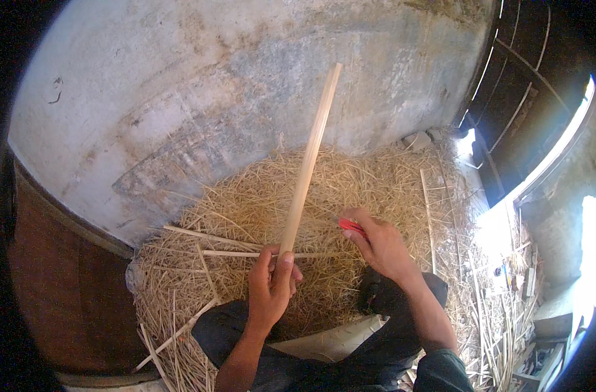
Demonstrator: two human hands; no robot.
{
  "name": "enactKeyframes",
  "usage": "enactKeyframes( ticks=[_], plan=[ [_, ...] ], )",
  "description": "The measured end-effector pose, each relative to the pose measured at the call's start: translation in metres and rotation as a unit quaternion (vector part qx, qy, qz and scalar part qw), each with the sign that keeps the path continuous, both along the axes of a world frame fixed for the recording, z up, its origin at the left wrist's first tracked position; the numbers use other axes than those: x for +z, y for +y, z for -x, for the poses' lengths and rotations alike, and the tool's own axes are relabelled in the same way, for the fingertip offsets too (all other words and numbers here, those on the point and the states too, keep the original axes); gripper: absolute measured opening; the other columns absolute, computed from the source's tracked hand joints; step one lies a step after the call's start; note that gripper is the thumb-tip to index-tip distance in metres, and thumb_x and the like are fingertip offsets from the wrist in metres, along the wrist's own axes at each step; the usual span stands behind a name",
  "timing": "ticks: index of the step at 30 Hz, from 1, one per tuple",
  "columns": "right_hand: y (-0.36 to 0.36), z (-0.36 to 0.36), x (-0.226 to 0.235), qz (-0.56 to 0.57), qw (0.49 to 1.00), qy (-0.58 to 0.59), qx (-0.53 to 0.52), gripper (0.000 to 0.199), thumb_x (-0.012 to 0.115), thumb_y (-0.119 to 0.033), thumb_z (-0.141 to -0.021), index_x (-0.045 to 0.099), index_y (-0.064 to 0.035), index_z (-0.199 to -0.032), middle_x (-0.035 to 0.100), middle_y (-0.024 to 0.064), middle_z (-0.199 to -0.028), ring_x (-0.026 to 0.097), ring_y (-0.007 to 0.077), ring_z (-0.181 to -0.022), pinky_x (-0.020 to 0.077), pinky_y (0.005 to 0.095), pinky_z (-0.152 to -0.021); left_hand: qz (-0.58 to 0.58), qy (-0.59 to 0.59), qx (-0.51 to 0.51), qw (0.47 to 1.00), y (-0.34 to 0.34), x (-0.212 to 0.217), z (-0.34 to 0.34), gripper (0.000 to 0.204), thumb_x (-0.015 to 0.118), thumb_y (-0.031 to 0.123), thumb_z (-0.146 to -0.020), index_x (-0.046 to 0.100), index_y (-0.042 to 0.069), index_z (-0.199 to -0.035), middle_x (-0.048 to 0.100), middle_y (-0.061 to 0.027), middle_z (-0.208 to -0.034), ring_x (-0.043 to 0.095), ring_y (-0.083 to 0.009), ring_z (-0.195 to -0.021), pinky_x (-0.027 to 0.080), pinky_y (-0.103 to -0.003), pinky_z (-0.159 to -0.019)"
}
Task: The person sits on a hay-covered floor and uses a red utility knife to shave the surface of a long, thin bamboo stick. They hold the stick with their left hand and repeatedly scrape the blade along its length to remove the outer layer, rotating the stick as needed.
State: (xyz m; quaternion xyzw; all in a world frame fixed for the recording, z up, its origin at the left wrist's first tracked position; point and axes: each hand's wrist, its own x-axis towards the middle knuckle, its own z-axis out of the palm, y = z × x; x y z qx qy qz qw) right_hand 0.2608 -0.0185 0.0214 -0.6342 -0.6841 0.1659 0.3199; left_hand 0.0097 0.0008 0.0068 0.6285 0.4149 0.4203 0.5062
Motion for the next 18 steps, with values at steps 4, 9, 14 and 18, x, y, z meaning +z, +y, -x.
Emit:
enactKeyframes(
  ticks=[4, 9, 14, 18],
  plan=[
    [-0.002, 0.006, 0.007, 0.048, 0.997, 0.055, -0.034, 0.043, 0.067, -0.029, -0.103, 0.055, -0.0101, -0.14, 0.074, 0.0232, -0.101, 0.072, 0.0458, -0.095, 0.0559, 0.0513, -0.08, 0.042, -0.018, -0.003, 0.999, -0.002, 0.008, -0.002, 0.022, 0.054, 0.024, -0.113, 0.061, 0.004, -0.114, 0.065, -0.0028, -0.072, 0.052, -0.0049, -0.053, 0.041, -0.025, -0.048],
    [-0.004, 0.012, 0.004, -0.057, 0.997, 0.048, -0.003, 0.032, 0.073, -0.022, -0.098, 0.067, -0.0039, -0.123, 0.073, 0.0186, -0.097, 0.073, 0.038, -0.087, 0.0563, 0.044, -0.075, -0.006, -0.007, -0.006, 1.0, -0.001, -0.003, -0.002, 0.022, 0.056, 0.024, -0.113, 0.061, 0.003, -0.114, 0.063, -0.0015, -0.073, 0.053, -0.0051, -0.057, 0.042, -0.025, -0.051],
    [-0.006, 0.027, -0.002, -0.159, 0.985, 0.006, 0.064, 0.027, 0.079, -0.023, -0.092, 0.073, -0.0061, -0.113, 0.072, 0.0118, -0.093, 0.073, 0.0305, -0.08, 0.0578, 0.0385, -0.068, 0.021, 0.0, -0.006, 1.0, -0.006, -0.006, -0.006, 0.026, 0.065, 0.027, -0.109, 0.062, 0.002, -0.116, 0.061, 0.0023, -0.076, 0.051, -0.0038, -0.064, 0.042, -0.025, -0.057],
    [-0.005, 0.035, -0.008, -0.196, 0.976, -0.029, 0.089, 0.029, 0.082, -0.028, -0.09, 0.075, -0.0115, -0.112, 0.07, 0.0053, -0.09, 0.072, 0.0256, -0.073, 0.058, 0.0364, -0.061, -0.012, -0.003, -0.017, 1.0, -0.005, -0.006, -0.008, 0.023, 0.065, 0.023, -0.109, 0.062, 0.002, -0.117, 0.06, 0.0035, -0.079, 0.05, -0.0024, -0.065, 0.04, -0.024, -0.055]
  ],
)
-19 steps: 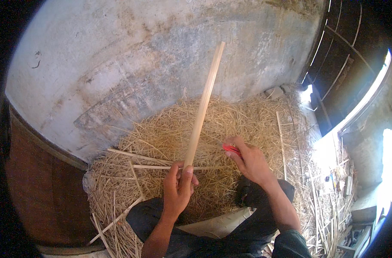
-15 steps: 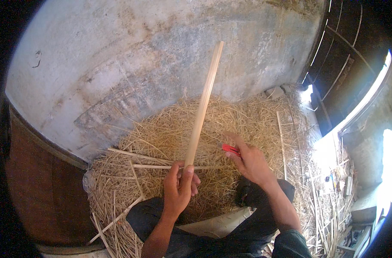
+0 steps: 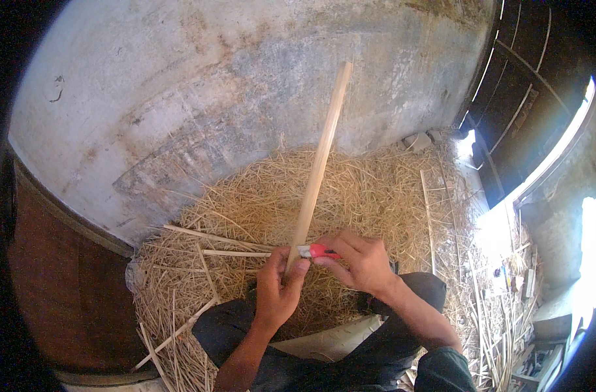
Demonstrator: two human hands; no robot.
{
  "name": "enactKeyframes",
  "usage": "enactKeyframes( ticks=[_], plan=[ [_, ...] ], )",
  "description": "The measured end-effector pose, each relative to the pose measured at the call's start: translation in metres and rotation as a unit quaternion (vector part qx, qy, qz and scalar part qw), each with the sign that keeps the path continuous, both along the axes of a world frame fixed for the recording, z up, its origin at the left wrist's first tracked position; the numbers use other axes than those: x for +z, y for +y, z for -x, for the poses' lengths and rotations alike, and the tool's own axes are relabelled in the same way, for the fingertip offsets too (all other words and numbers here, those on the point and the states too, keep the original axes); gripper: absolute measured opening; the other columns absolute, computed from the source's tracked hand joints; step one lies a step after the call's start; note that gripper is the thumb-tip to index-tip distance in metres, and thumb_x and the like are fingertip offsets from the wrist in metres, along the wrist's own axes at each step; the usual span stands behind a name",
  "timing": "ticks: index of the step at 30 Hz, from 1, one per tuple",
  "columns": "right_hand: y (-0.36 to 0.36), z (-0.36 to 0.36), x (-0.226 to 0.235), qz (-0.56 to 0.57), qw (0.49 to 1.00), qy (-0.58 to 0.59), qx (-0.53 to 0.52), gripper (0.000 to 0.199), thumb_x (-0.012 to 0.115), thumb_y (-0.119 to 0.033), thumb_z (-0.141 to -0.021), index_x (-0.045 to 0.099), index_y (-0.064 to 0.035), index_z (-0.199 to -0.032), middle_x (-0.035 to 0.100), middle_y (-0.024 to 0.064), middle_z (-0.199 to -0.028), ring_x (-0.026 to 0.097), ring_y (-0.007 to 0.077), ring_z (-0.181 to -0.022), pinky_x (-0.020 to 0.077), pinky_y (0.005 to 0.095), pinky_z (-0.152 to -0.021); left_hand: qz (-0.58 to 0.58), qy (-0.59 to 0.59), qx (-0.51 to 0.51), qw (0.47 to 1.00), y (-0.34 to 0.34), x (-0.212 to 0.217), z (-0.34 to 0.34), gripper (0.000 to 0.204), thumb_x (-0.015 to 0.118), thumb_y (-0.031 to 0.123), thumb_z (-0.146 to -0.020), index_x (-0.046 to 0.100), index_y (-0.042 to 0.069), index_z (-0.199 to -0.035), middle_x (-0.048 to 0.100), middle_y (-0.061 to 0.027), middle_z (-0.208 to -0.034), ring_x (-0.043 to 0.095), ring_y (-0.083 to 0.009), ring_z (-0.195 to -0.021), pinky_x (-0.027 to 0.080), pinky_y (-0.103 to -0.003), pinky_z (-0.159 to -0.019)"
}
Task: The person sits on a hay-covered floor and uses a red utility knife to shave the surface of a long, thin bamboo stick. They hold the stick with their left hand and repeatedly scrape the blade along its length to remove the outer layer, rotating the stick as needed.
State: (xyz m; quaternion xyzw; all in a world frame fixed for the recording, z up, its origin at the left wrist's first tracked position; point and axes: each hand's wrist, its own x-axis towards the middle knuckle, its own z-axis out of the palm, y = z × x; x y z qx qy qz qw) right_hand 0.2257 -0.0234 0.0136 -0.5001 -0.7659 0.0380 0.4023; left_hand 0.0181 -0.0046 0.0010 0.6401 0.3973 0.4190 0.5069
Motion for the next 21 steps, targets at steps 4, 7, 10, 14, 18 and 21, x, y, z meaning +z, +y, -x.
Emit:
enactKeyframes(
  ticks=[4, 7, 10, 14, 18, 21],
  plan=[
    [-0.002, 0.003, -0.005, -0.019, 0.999, -0.032, 0.008, 0.03, 0.083, -0.028, -0.089, 0.075, -0.0118, -0.112, 0.067, 0.0035, -0.085, 0.071, 0.0244, -0.069, 0.0571, 0.0368, -0.058, 0.017, -0.006, -0.006, 1.0, 0.0, 0.0, 0.0, 0.025, 0.066, 0.026, -0.108, 0.062, 0.002, -0.115, 0.06, 0.0034, -0.08, 0.05, -0.0023, -0.066, 0.04, -0.023, -0.056],
    [-0.004, 0.008, -0.008, -0.025, 0.999, -0.026, -0.007, 0.031, 0.083, -0.029, -0.088, 0.075, -0.0127, -0.112, 0.066, 0.0026, -0.084, 0.07, 0.0241, -0.067, 0.0567, 0.0367, -0.058, 0.033, 0.006, -0.008, 0.999, -0.001, 0.001, 0.001, 0.026, 0.066, 0.028, -0.108, 0.062, 0.002, -0.113, 0.059, 0.0034, -0.079, 0.05, -0.002, -0.066, 0.04, -0.022, -0.055],
    [-0.007, 0.011, -0.003, -0.026, 0.999, -0.031, -0.022, 0.031, 0.084, -0.03, -0.086, 0.076, -0.013, -0.111, 0.066, 0.0021, -0.083, 0.07, 0.0237, -0.067, 0.0566, 0.0362, -0.057, 0.049, 0.009, -0.008, 0.999, -0.002, 0.001, 0.001, 0.027, 0.067, 0.029, -0.108, 0.062, 0.002, -0.11, 0.059, 0.0029, -0.077, 0.051, -0.0025, -0.067, 0.041, -0.024, -0.056],
    [-0.01, 0.013, -0.004, -0.03, 0.997, -0.052, -0.048, 0.03, 0.085, -0.031, -0.085, 0.077, -0.0145, -0.109, 0.065, 0.0013, -0.081, 0.069, 0.0227, -0.065, 0.0564, 0.0357, -0.056, -0.015, 0.023, 0.01, 1.0, -0.001, -0.003, 0.0, 0.032, 0.067, 0.033, -0.108, 0.065, 0.001, -0.112, 0.056, 0.0019, -0.069, 0.045, -0.0041, -0.06, 0.035, -0.028, -0.052],
    [-0.011, 0.015, -0.003, -0.041, 0.996, -0.054, -0.059, 0.03, 0.085, -0.031, -0.084, 0.077, -0.0163, -0.109, 0.064, 0.0005, -0.079, 0.069, 0.0217, -0.063, 0.0562, 0.0353, -0.055, -0.017, 0.021, 0.024, 0.999, -0.002, -0.003, -0.002, 0.034, 0.067, 0.035, -0.107, 0.066, 0.001, -0.11, 0.055, 0.0021, -0.067, 0.044, -0.0044, -0.058, 0.034, -0.028, -0.051],
    [-0.012, 0.015, -0.001, -0.04, 0.995, -0.061, -0.067, 0.03, 0.085, -0.031, -0.084, 0.078, -0.0171, -0.109, 0.064, 0.0003, -0.079, 0.068, 0.0216, -0.062, 0.056, 0.035, -0.055, -0.007, 0.024, 0.024, 0.999, -0.002, -0.001, -0.002, 0.034, 0.067, 0.035, -0.107, 0.067, 0.001, -0.11, 0.055, 0.0017, -0.067, 0.045, -0.005, -0.058, 0.034, -0.029, -0.051]
  ],
)
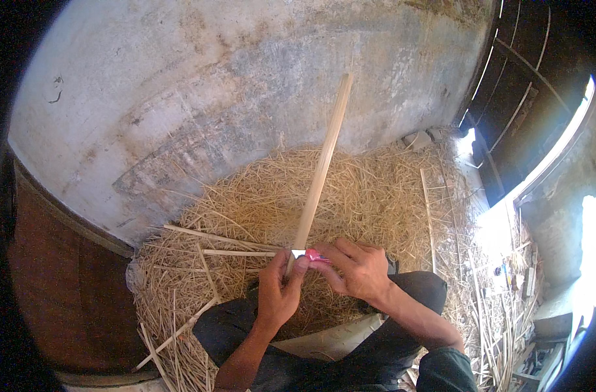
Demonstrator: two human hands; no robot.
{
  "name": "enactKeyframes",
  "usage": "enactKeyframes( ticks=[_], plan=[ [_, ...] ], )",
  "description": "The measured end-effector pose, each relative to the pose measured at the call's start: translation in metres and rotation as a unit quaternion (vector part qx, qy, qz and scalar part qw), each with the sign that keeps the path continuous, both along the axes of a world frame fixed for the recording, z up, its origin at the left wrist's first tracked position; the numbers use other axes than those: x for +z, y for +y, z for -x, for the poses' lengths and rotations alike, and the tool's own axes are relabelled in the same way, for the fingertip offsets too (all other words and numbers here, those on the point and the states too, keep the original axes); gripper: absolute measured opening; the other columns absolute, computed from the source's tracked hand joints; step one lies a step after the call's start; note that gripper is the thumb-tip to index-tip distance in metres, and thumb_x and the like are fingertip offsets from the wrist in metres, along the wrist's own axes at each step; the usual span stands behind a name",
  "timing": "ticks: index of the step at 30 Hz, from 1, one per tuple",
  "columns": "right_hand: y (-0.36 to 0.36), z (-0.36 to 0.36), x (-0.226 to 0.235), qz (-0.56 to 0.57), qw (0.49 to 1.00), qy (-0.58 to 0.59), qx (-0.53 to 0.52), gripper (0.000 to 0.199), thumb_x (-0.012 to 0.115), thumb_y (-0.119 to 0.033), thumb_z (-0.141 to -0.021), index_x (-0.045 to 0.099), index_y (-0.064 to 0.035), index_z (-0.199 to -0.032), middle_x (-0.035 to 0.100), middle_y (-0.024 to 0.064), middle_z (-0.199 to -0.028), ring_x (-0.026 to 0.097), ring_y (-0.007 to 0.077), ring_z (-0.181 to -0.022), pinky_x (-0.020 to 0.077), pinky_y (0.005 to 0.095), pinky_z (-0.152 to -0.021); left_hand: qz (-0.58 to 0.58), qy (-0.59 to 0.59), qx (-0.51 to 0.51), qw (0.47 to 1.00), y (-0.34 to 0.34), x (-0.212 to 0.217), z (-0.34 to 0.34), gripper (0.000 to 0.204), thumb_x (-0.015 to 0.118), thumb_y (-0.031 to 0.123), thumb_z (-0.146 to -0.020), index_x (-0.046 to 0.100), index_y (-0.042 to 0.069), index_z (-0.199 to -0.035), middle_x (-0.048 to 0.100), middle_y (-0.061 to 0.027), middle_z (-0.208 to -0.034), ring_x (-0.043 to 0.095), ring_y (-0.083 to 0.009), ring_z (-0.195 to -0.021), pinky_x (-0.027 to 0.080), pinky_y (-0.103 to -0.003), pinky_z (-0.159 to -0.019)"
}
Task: The person sits on a hay-covered floor and uses a red utility knife to shave the surface of a long, thin bamboo stick. They hold the stick with their left hand and repeatedly scrape the blade along its length to remove the outer layer, rotating the stick as needed.
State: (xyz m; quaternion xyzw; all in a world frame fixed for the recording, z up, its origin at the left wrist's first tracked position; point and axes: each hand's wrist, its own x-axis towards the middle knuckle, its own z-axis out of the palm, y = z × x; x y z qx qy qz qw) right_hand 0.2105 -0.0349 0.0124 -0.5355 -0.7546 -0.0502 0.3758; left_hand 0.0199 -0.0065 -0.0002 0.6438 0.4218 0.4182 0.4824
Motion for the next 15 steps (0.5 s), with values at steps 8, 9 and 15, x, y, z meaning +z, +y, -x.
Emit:
enactKeyframes(
  ticks=[8, 9, 15],
  plan=[
    [0.0007, -0.0037, -0.0005, 0.0, 1.0, -0.006, -0.004, 0.031, 0.085, -0.032, -0.083, 0.078, -0.0174, -0.11, 0.064, -0.0002, -0.079, 0.068, 0.0208, -0.062, 0.0563, 0.0351, -0.054, 0.025, 0.037, -0.008, 0.999, -0.0003, 0.0035, 0.0019, 0.021, 0.066, 0.021, -0.108, 0.066, 0.001, -0.107, 0.059, 0.001, -0.08, 0.049, -0.0059, -0.073, 0.042, -0.028, -0.063],
    [0.0013, -0.0034, 0.0003, -0.005, 1.0, -0.005, -0.003, 0.032, 0.085, -0.032, -0.083, 0.078, -0.0173, -0.11, 0.064, -0.0002, -0.079, 0.068, 0.0208, -0.061, 0.0563, 0.0351, -0.054, 0.011, 0.027, -0.003, 1.0, 0.0, 0.0015, 0.0014, 0.025, 0.066, 0.026, -0.108, 0.066, 0.001, -0.105, 0.057, 0.0003, -0.074, 0.048, -0.0064, -0.067, 0.04, -0.029, -0.059],
    [0.0026, -0.0064, 0.0024, -0.013, 1.0, 0.009, -0.009, 0.03, 0.087, -0.026, -0.082, 0.079, -0.013, -0.107, 0.064, 0.0018, -0.075, 0.065, 0.0218, -0.058, 0.0539, 0.0346, -0.054, -0.014, 0.008, 0.007, 1.0, -0.0002, 0.0, -0.0014, 0.035, 0.068, 0.035, -0.107, 0.064, 0.001, -0.098, 0.05, -0.0013, -0.062, 0.043, -0.007, -0.057, 0.035, -0.032, -0.051]
  ],
)
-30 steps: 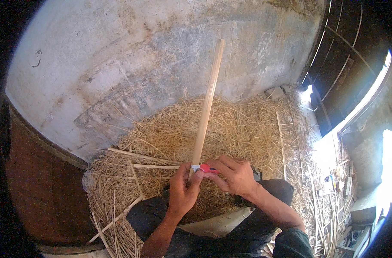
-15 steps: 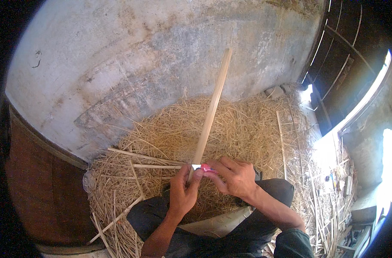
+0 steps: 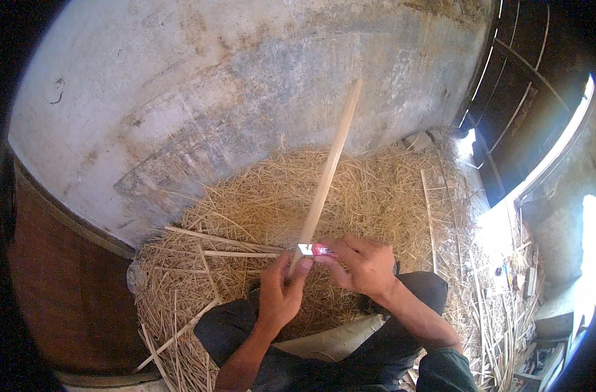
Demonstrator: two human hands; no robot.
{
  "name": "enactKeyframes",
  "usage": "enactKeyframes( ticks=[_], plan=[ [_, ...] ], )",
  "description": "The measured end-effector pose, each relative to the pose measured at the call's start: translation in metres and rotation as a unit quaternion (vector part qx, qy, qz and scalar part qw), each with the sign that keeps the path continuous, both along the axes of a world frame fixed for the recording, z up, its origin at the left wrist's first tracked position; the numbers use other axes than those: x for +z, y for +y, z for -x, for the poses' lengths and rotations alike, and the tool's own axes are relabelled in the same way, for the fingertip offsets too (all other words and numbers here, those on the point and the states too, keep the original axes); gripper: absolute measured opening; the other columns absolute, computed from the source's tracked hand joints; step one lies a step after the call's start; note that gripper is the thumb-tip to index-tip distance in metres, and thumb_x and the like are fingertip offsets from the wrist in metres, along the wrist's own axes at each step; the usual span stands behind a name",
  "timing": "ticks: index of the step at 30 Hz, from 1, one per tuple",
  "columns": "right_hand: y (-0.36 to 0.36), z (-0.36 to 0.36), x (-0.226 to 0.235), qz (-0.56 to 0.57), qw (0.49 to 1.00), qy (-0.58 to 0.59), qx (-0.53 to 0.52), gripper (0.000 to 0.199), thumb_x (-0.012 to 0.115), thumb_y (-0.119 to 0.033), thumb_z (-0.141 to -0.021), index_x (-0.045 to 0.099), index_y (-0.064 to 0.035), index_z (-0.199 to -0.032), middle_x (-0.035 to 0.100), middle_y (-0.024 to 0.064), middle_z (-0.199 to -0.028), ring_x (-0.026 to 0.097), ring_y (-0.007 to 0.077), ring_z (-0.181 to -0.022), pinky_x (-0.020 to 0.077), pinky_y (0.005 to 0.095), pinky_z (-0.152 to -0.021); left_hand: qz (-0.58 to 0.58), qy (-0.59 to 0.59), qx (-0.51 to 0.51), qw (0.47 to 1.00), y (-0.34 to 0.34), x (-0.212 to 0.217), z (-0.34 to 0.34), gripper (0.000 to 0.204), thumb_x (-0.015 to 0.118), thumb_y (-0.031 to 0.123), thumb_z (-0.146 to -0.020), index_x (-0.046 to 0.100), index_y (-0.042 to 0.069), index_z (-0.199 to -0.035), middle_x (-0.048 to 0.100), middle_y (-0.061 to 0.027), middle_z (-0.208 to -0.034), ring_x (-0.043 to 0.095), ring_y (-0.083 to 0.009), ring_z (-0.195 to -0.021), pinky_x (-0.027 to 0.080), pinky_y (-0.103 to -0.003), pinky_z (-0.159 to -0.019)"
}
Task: The person sits on a hay-covered floor and uses a red utility knife to shave the surface of a long, thin bamboo stick. They hold the stick with their left hand and repeatedly scrape the blade along its length to remove the outer layer, rotating the stick as needed.
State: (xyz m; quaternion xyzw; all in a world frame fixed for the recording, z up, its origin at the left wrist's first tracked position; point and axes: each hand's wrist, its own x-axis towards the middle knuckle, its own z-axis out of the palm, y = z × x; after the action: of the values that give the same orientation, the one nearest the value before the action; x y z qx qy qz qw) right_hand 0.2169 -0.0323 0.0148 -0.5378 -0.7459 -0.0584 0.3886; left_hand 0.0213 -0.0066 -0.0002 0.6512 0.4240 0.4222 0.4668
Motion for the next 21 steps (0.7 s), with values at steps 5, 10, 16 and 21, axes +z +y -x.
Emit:
enactKeyframes(
  ticks=[5, 10, 16, 21],
  plan=[
    [0.001, 0.001, 0.007, 0.016, 1.0, -0.006, -0.008, 0.027, 0.087, -0.024, -0.081, 0.08, -0.0111, -0.104, 0.066, 0.003, -0.074, 0.064, 0.0231, -0.057, 0.0525, 0.0351, -0.054, -0.01, 0.001, 0.003, 1.0, 0.002, -0.006, 0.001, 0.036, 0.068, 0.036, -0.107, 0.064, 0.001, -0.097, 0.048, -0.0018, -0.061, 0.042, -0.0073, -0.056, 0.034, -0.033, -0.05],
    [0.001, -0.001, 0.005, 0.0, 1.0, 0.008, -0.01, 0.025, 0.086, -0.021, -0.084, 0.079, -0.0083, -0.104, 0.066, 0.005, -0.074, 0.065, 0.0236, -0.058, 0.0522, 0.0352, -0.056, -0.012, 0.014, 0.001, 1.0, 0.0, 0.0, 0.0, 0.036, 0.066, 0.036, -0.107, 0.064, 0.001, -0.097, 0.05, -0.0054, -0.059, 0.046, -0.0103, -0.053, 0.037, -0.035, -0.05],
    [0.022, -0.073, 0.027, -0.005, 0.96, 0.15, -0.237, 0.028, 0.08, -0.023, -0.094, 0.077, -0.0031, -0.113, 0.078, 0.0148, -0.092, 0.077, 0.0247, -0.079, 0.059, 0.0341, -0.069, 0.028, 0.101, -0.088, 0.991, -0.022, -0.007, 0.004, 0.034, 0.067, 0.033, -0.107, 0.067, 0.0, -0.101, 0.055, -0.0044, -0.063, 0.049, -0.0101, -0.055, 0.041, -0.034, -0.052],
    [0.018, -0.072, 0.014, -0.03, 0.948, 0.205, -0.243, 0.023, 0.079, -0.018, -0.096, 0.077, -0.0011, -0.112, 0.076, 0.0117, -0.088, 0.069, 0.0161, -0.07, 0.0528, 0.0297, -0.063, -0.006, 0.109, -0.108, 0.988, -0.011, -0.005, 0.011, 0.034, 0.067, 0.034, -0.107, 0.067, 0.0, -0.101, 0.055, -0.006, -0.062, 0.049, -0.011, -0.054, 0.042, -0.034, -0.052]
  ],
)
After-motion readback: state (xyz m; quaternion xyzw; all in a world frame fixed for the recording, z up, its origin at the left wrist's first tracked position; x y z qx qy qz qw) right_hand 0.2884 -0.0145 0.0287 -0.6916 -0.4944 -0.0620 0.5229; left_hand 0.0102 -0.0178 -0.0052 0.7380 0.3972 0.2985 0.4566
